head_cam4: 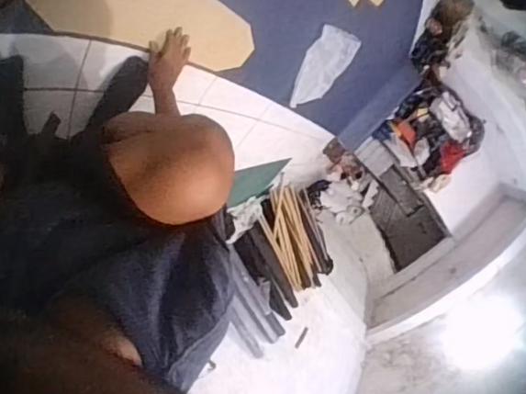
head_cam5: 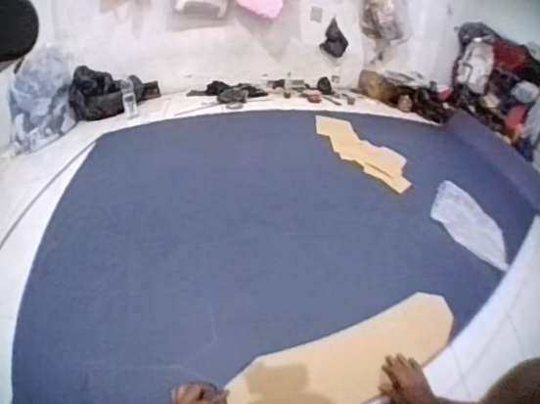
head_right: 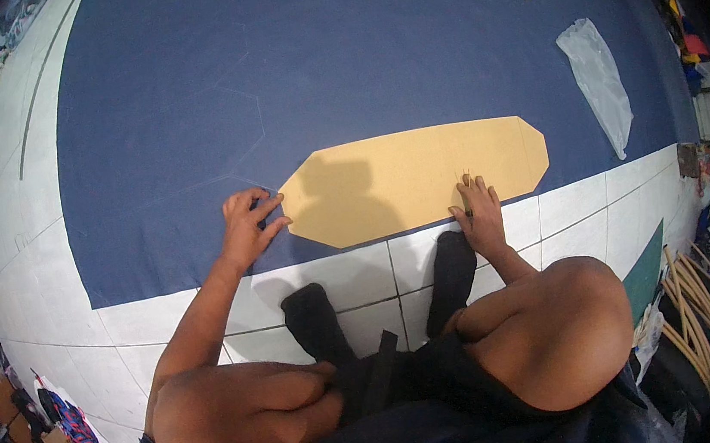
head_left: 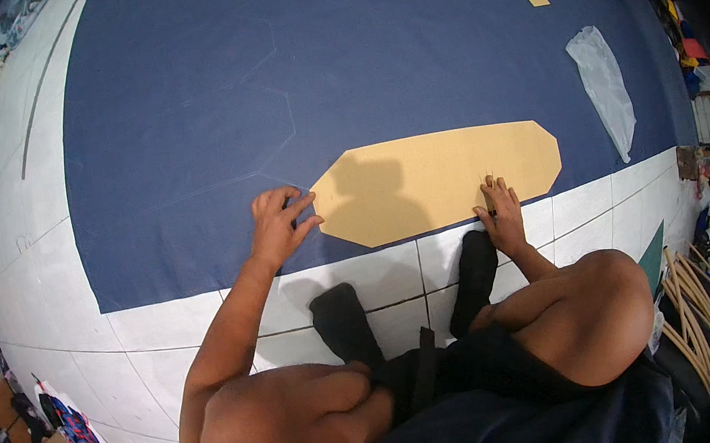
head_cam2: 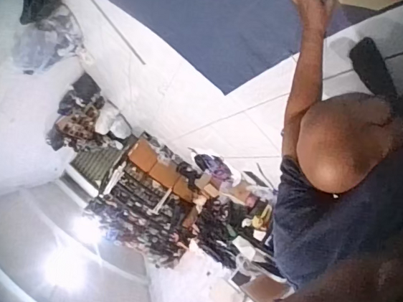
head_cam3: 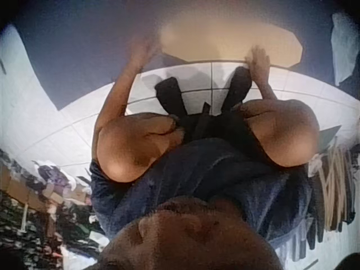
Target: The person traces the outline of a beige pattern piece onto a large sheet of blue material using a pencil, then moves the pattern piece to another section and continues tracing.
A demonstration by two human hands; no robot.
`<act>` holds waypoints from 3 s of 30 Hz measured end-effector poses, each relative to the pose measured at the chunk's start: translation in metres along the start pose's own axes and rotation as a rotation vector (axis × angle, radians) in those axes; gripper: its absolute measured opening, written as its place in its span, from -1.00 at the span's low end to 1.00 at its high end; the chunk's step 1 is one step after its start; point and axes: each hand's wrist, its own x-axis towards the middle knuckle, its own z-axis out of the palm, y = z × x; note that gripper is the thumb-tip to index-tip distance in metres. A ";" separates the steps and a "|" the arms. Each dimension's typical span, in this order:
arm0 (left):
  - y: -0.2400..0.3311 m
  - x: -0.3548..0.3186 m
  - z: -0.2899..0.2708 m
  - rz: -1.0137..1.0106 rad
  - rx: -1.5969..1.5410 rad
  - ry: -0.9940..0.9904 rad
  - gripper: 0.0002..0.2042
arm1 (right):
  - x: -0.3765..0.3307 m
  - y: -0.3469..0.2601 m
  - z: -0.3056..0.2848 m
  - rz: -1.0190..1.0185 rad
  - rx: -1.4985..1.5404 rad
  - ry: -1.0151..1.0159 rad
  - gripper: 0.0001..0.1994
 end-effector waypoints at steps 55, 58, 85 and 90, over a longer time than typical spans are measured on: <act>0.008 -0.003 0.005 0.013 -0.026 0.087 -0.67 | -0.012 0.035 -0.002 0.291 0.001 0.036 -0.37; 0.007 -0.009 0.003 -0.021 -0.045 0.092 -0.68 | -0.009 0.031 0.002 0.260 -0.030 0.035 -0.40; 0.029 0.011 -0.013 0.241 0.176 -0.243 -0.58 | -0.008 0.035 -0.002 0.269 -0.070 0.018 -0.38; 0.034 0.017 -0.002 0.327 0.126 -0.189 -0.71 | -0.007 0.034 -0.002 0.240 -0.047 0.035 -0.38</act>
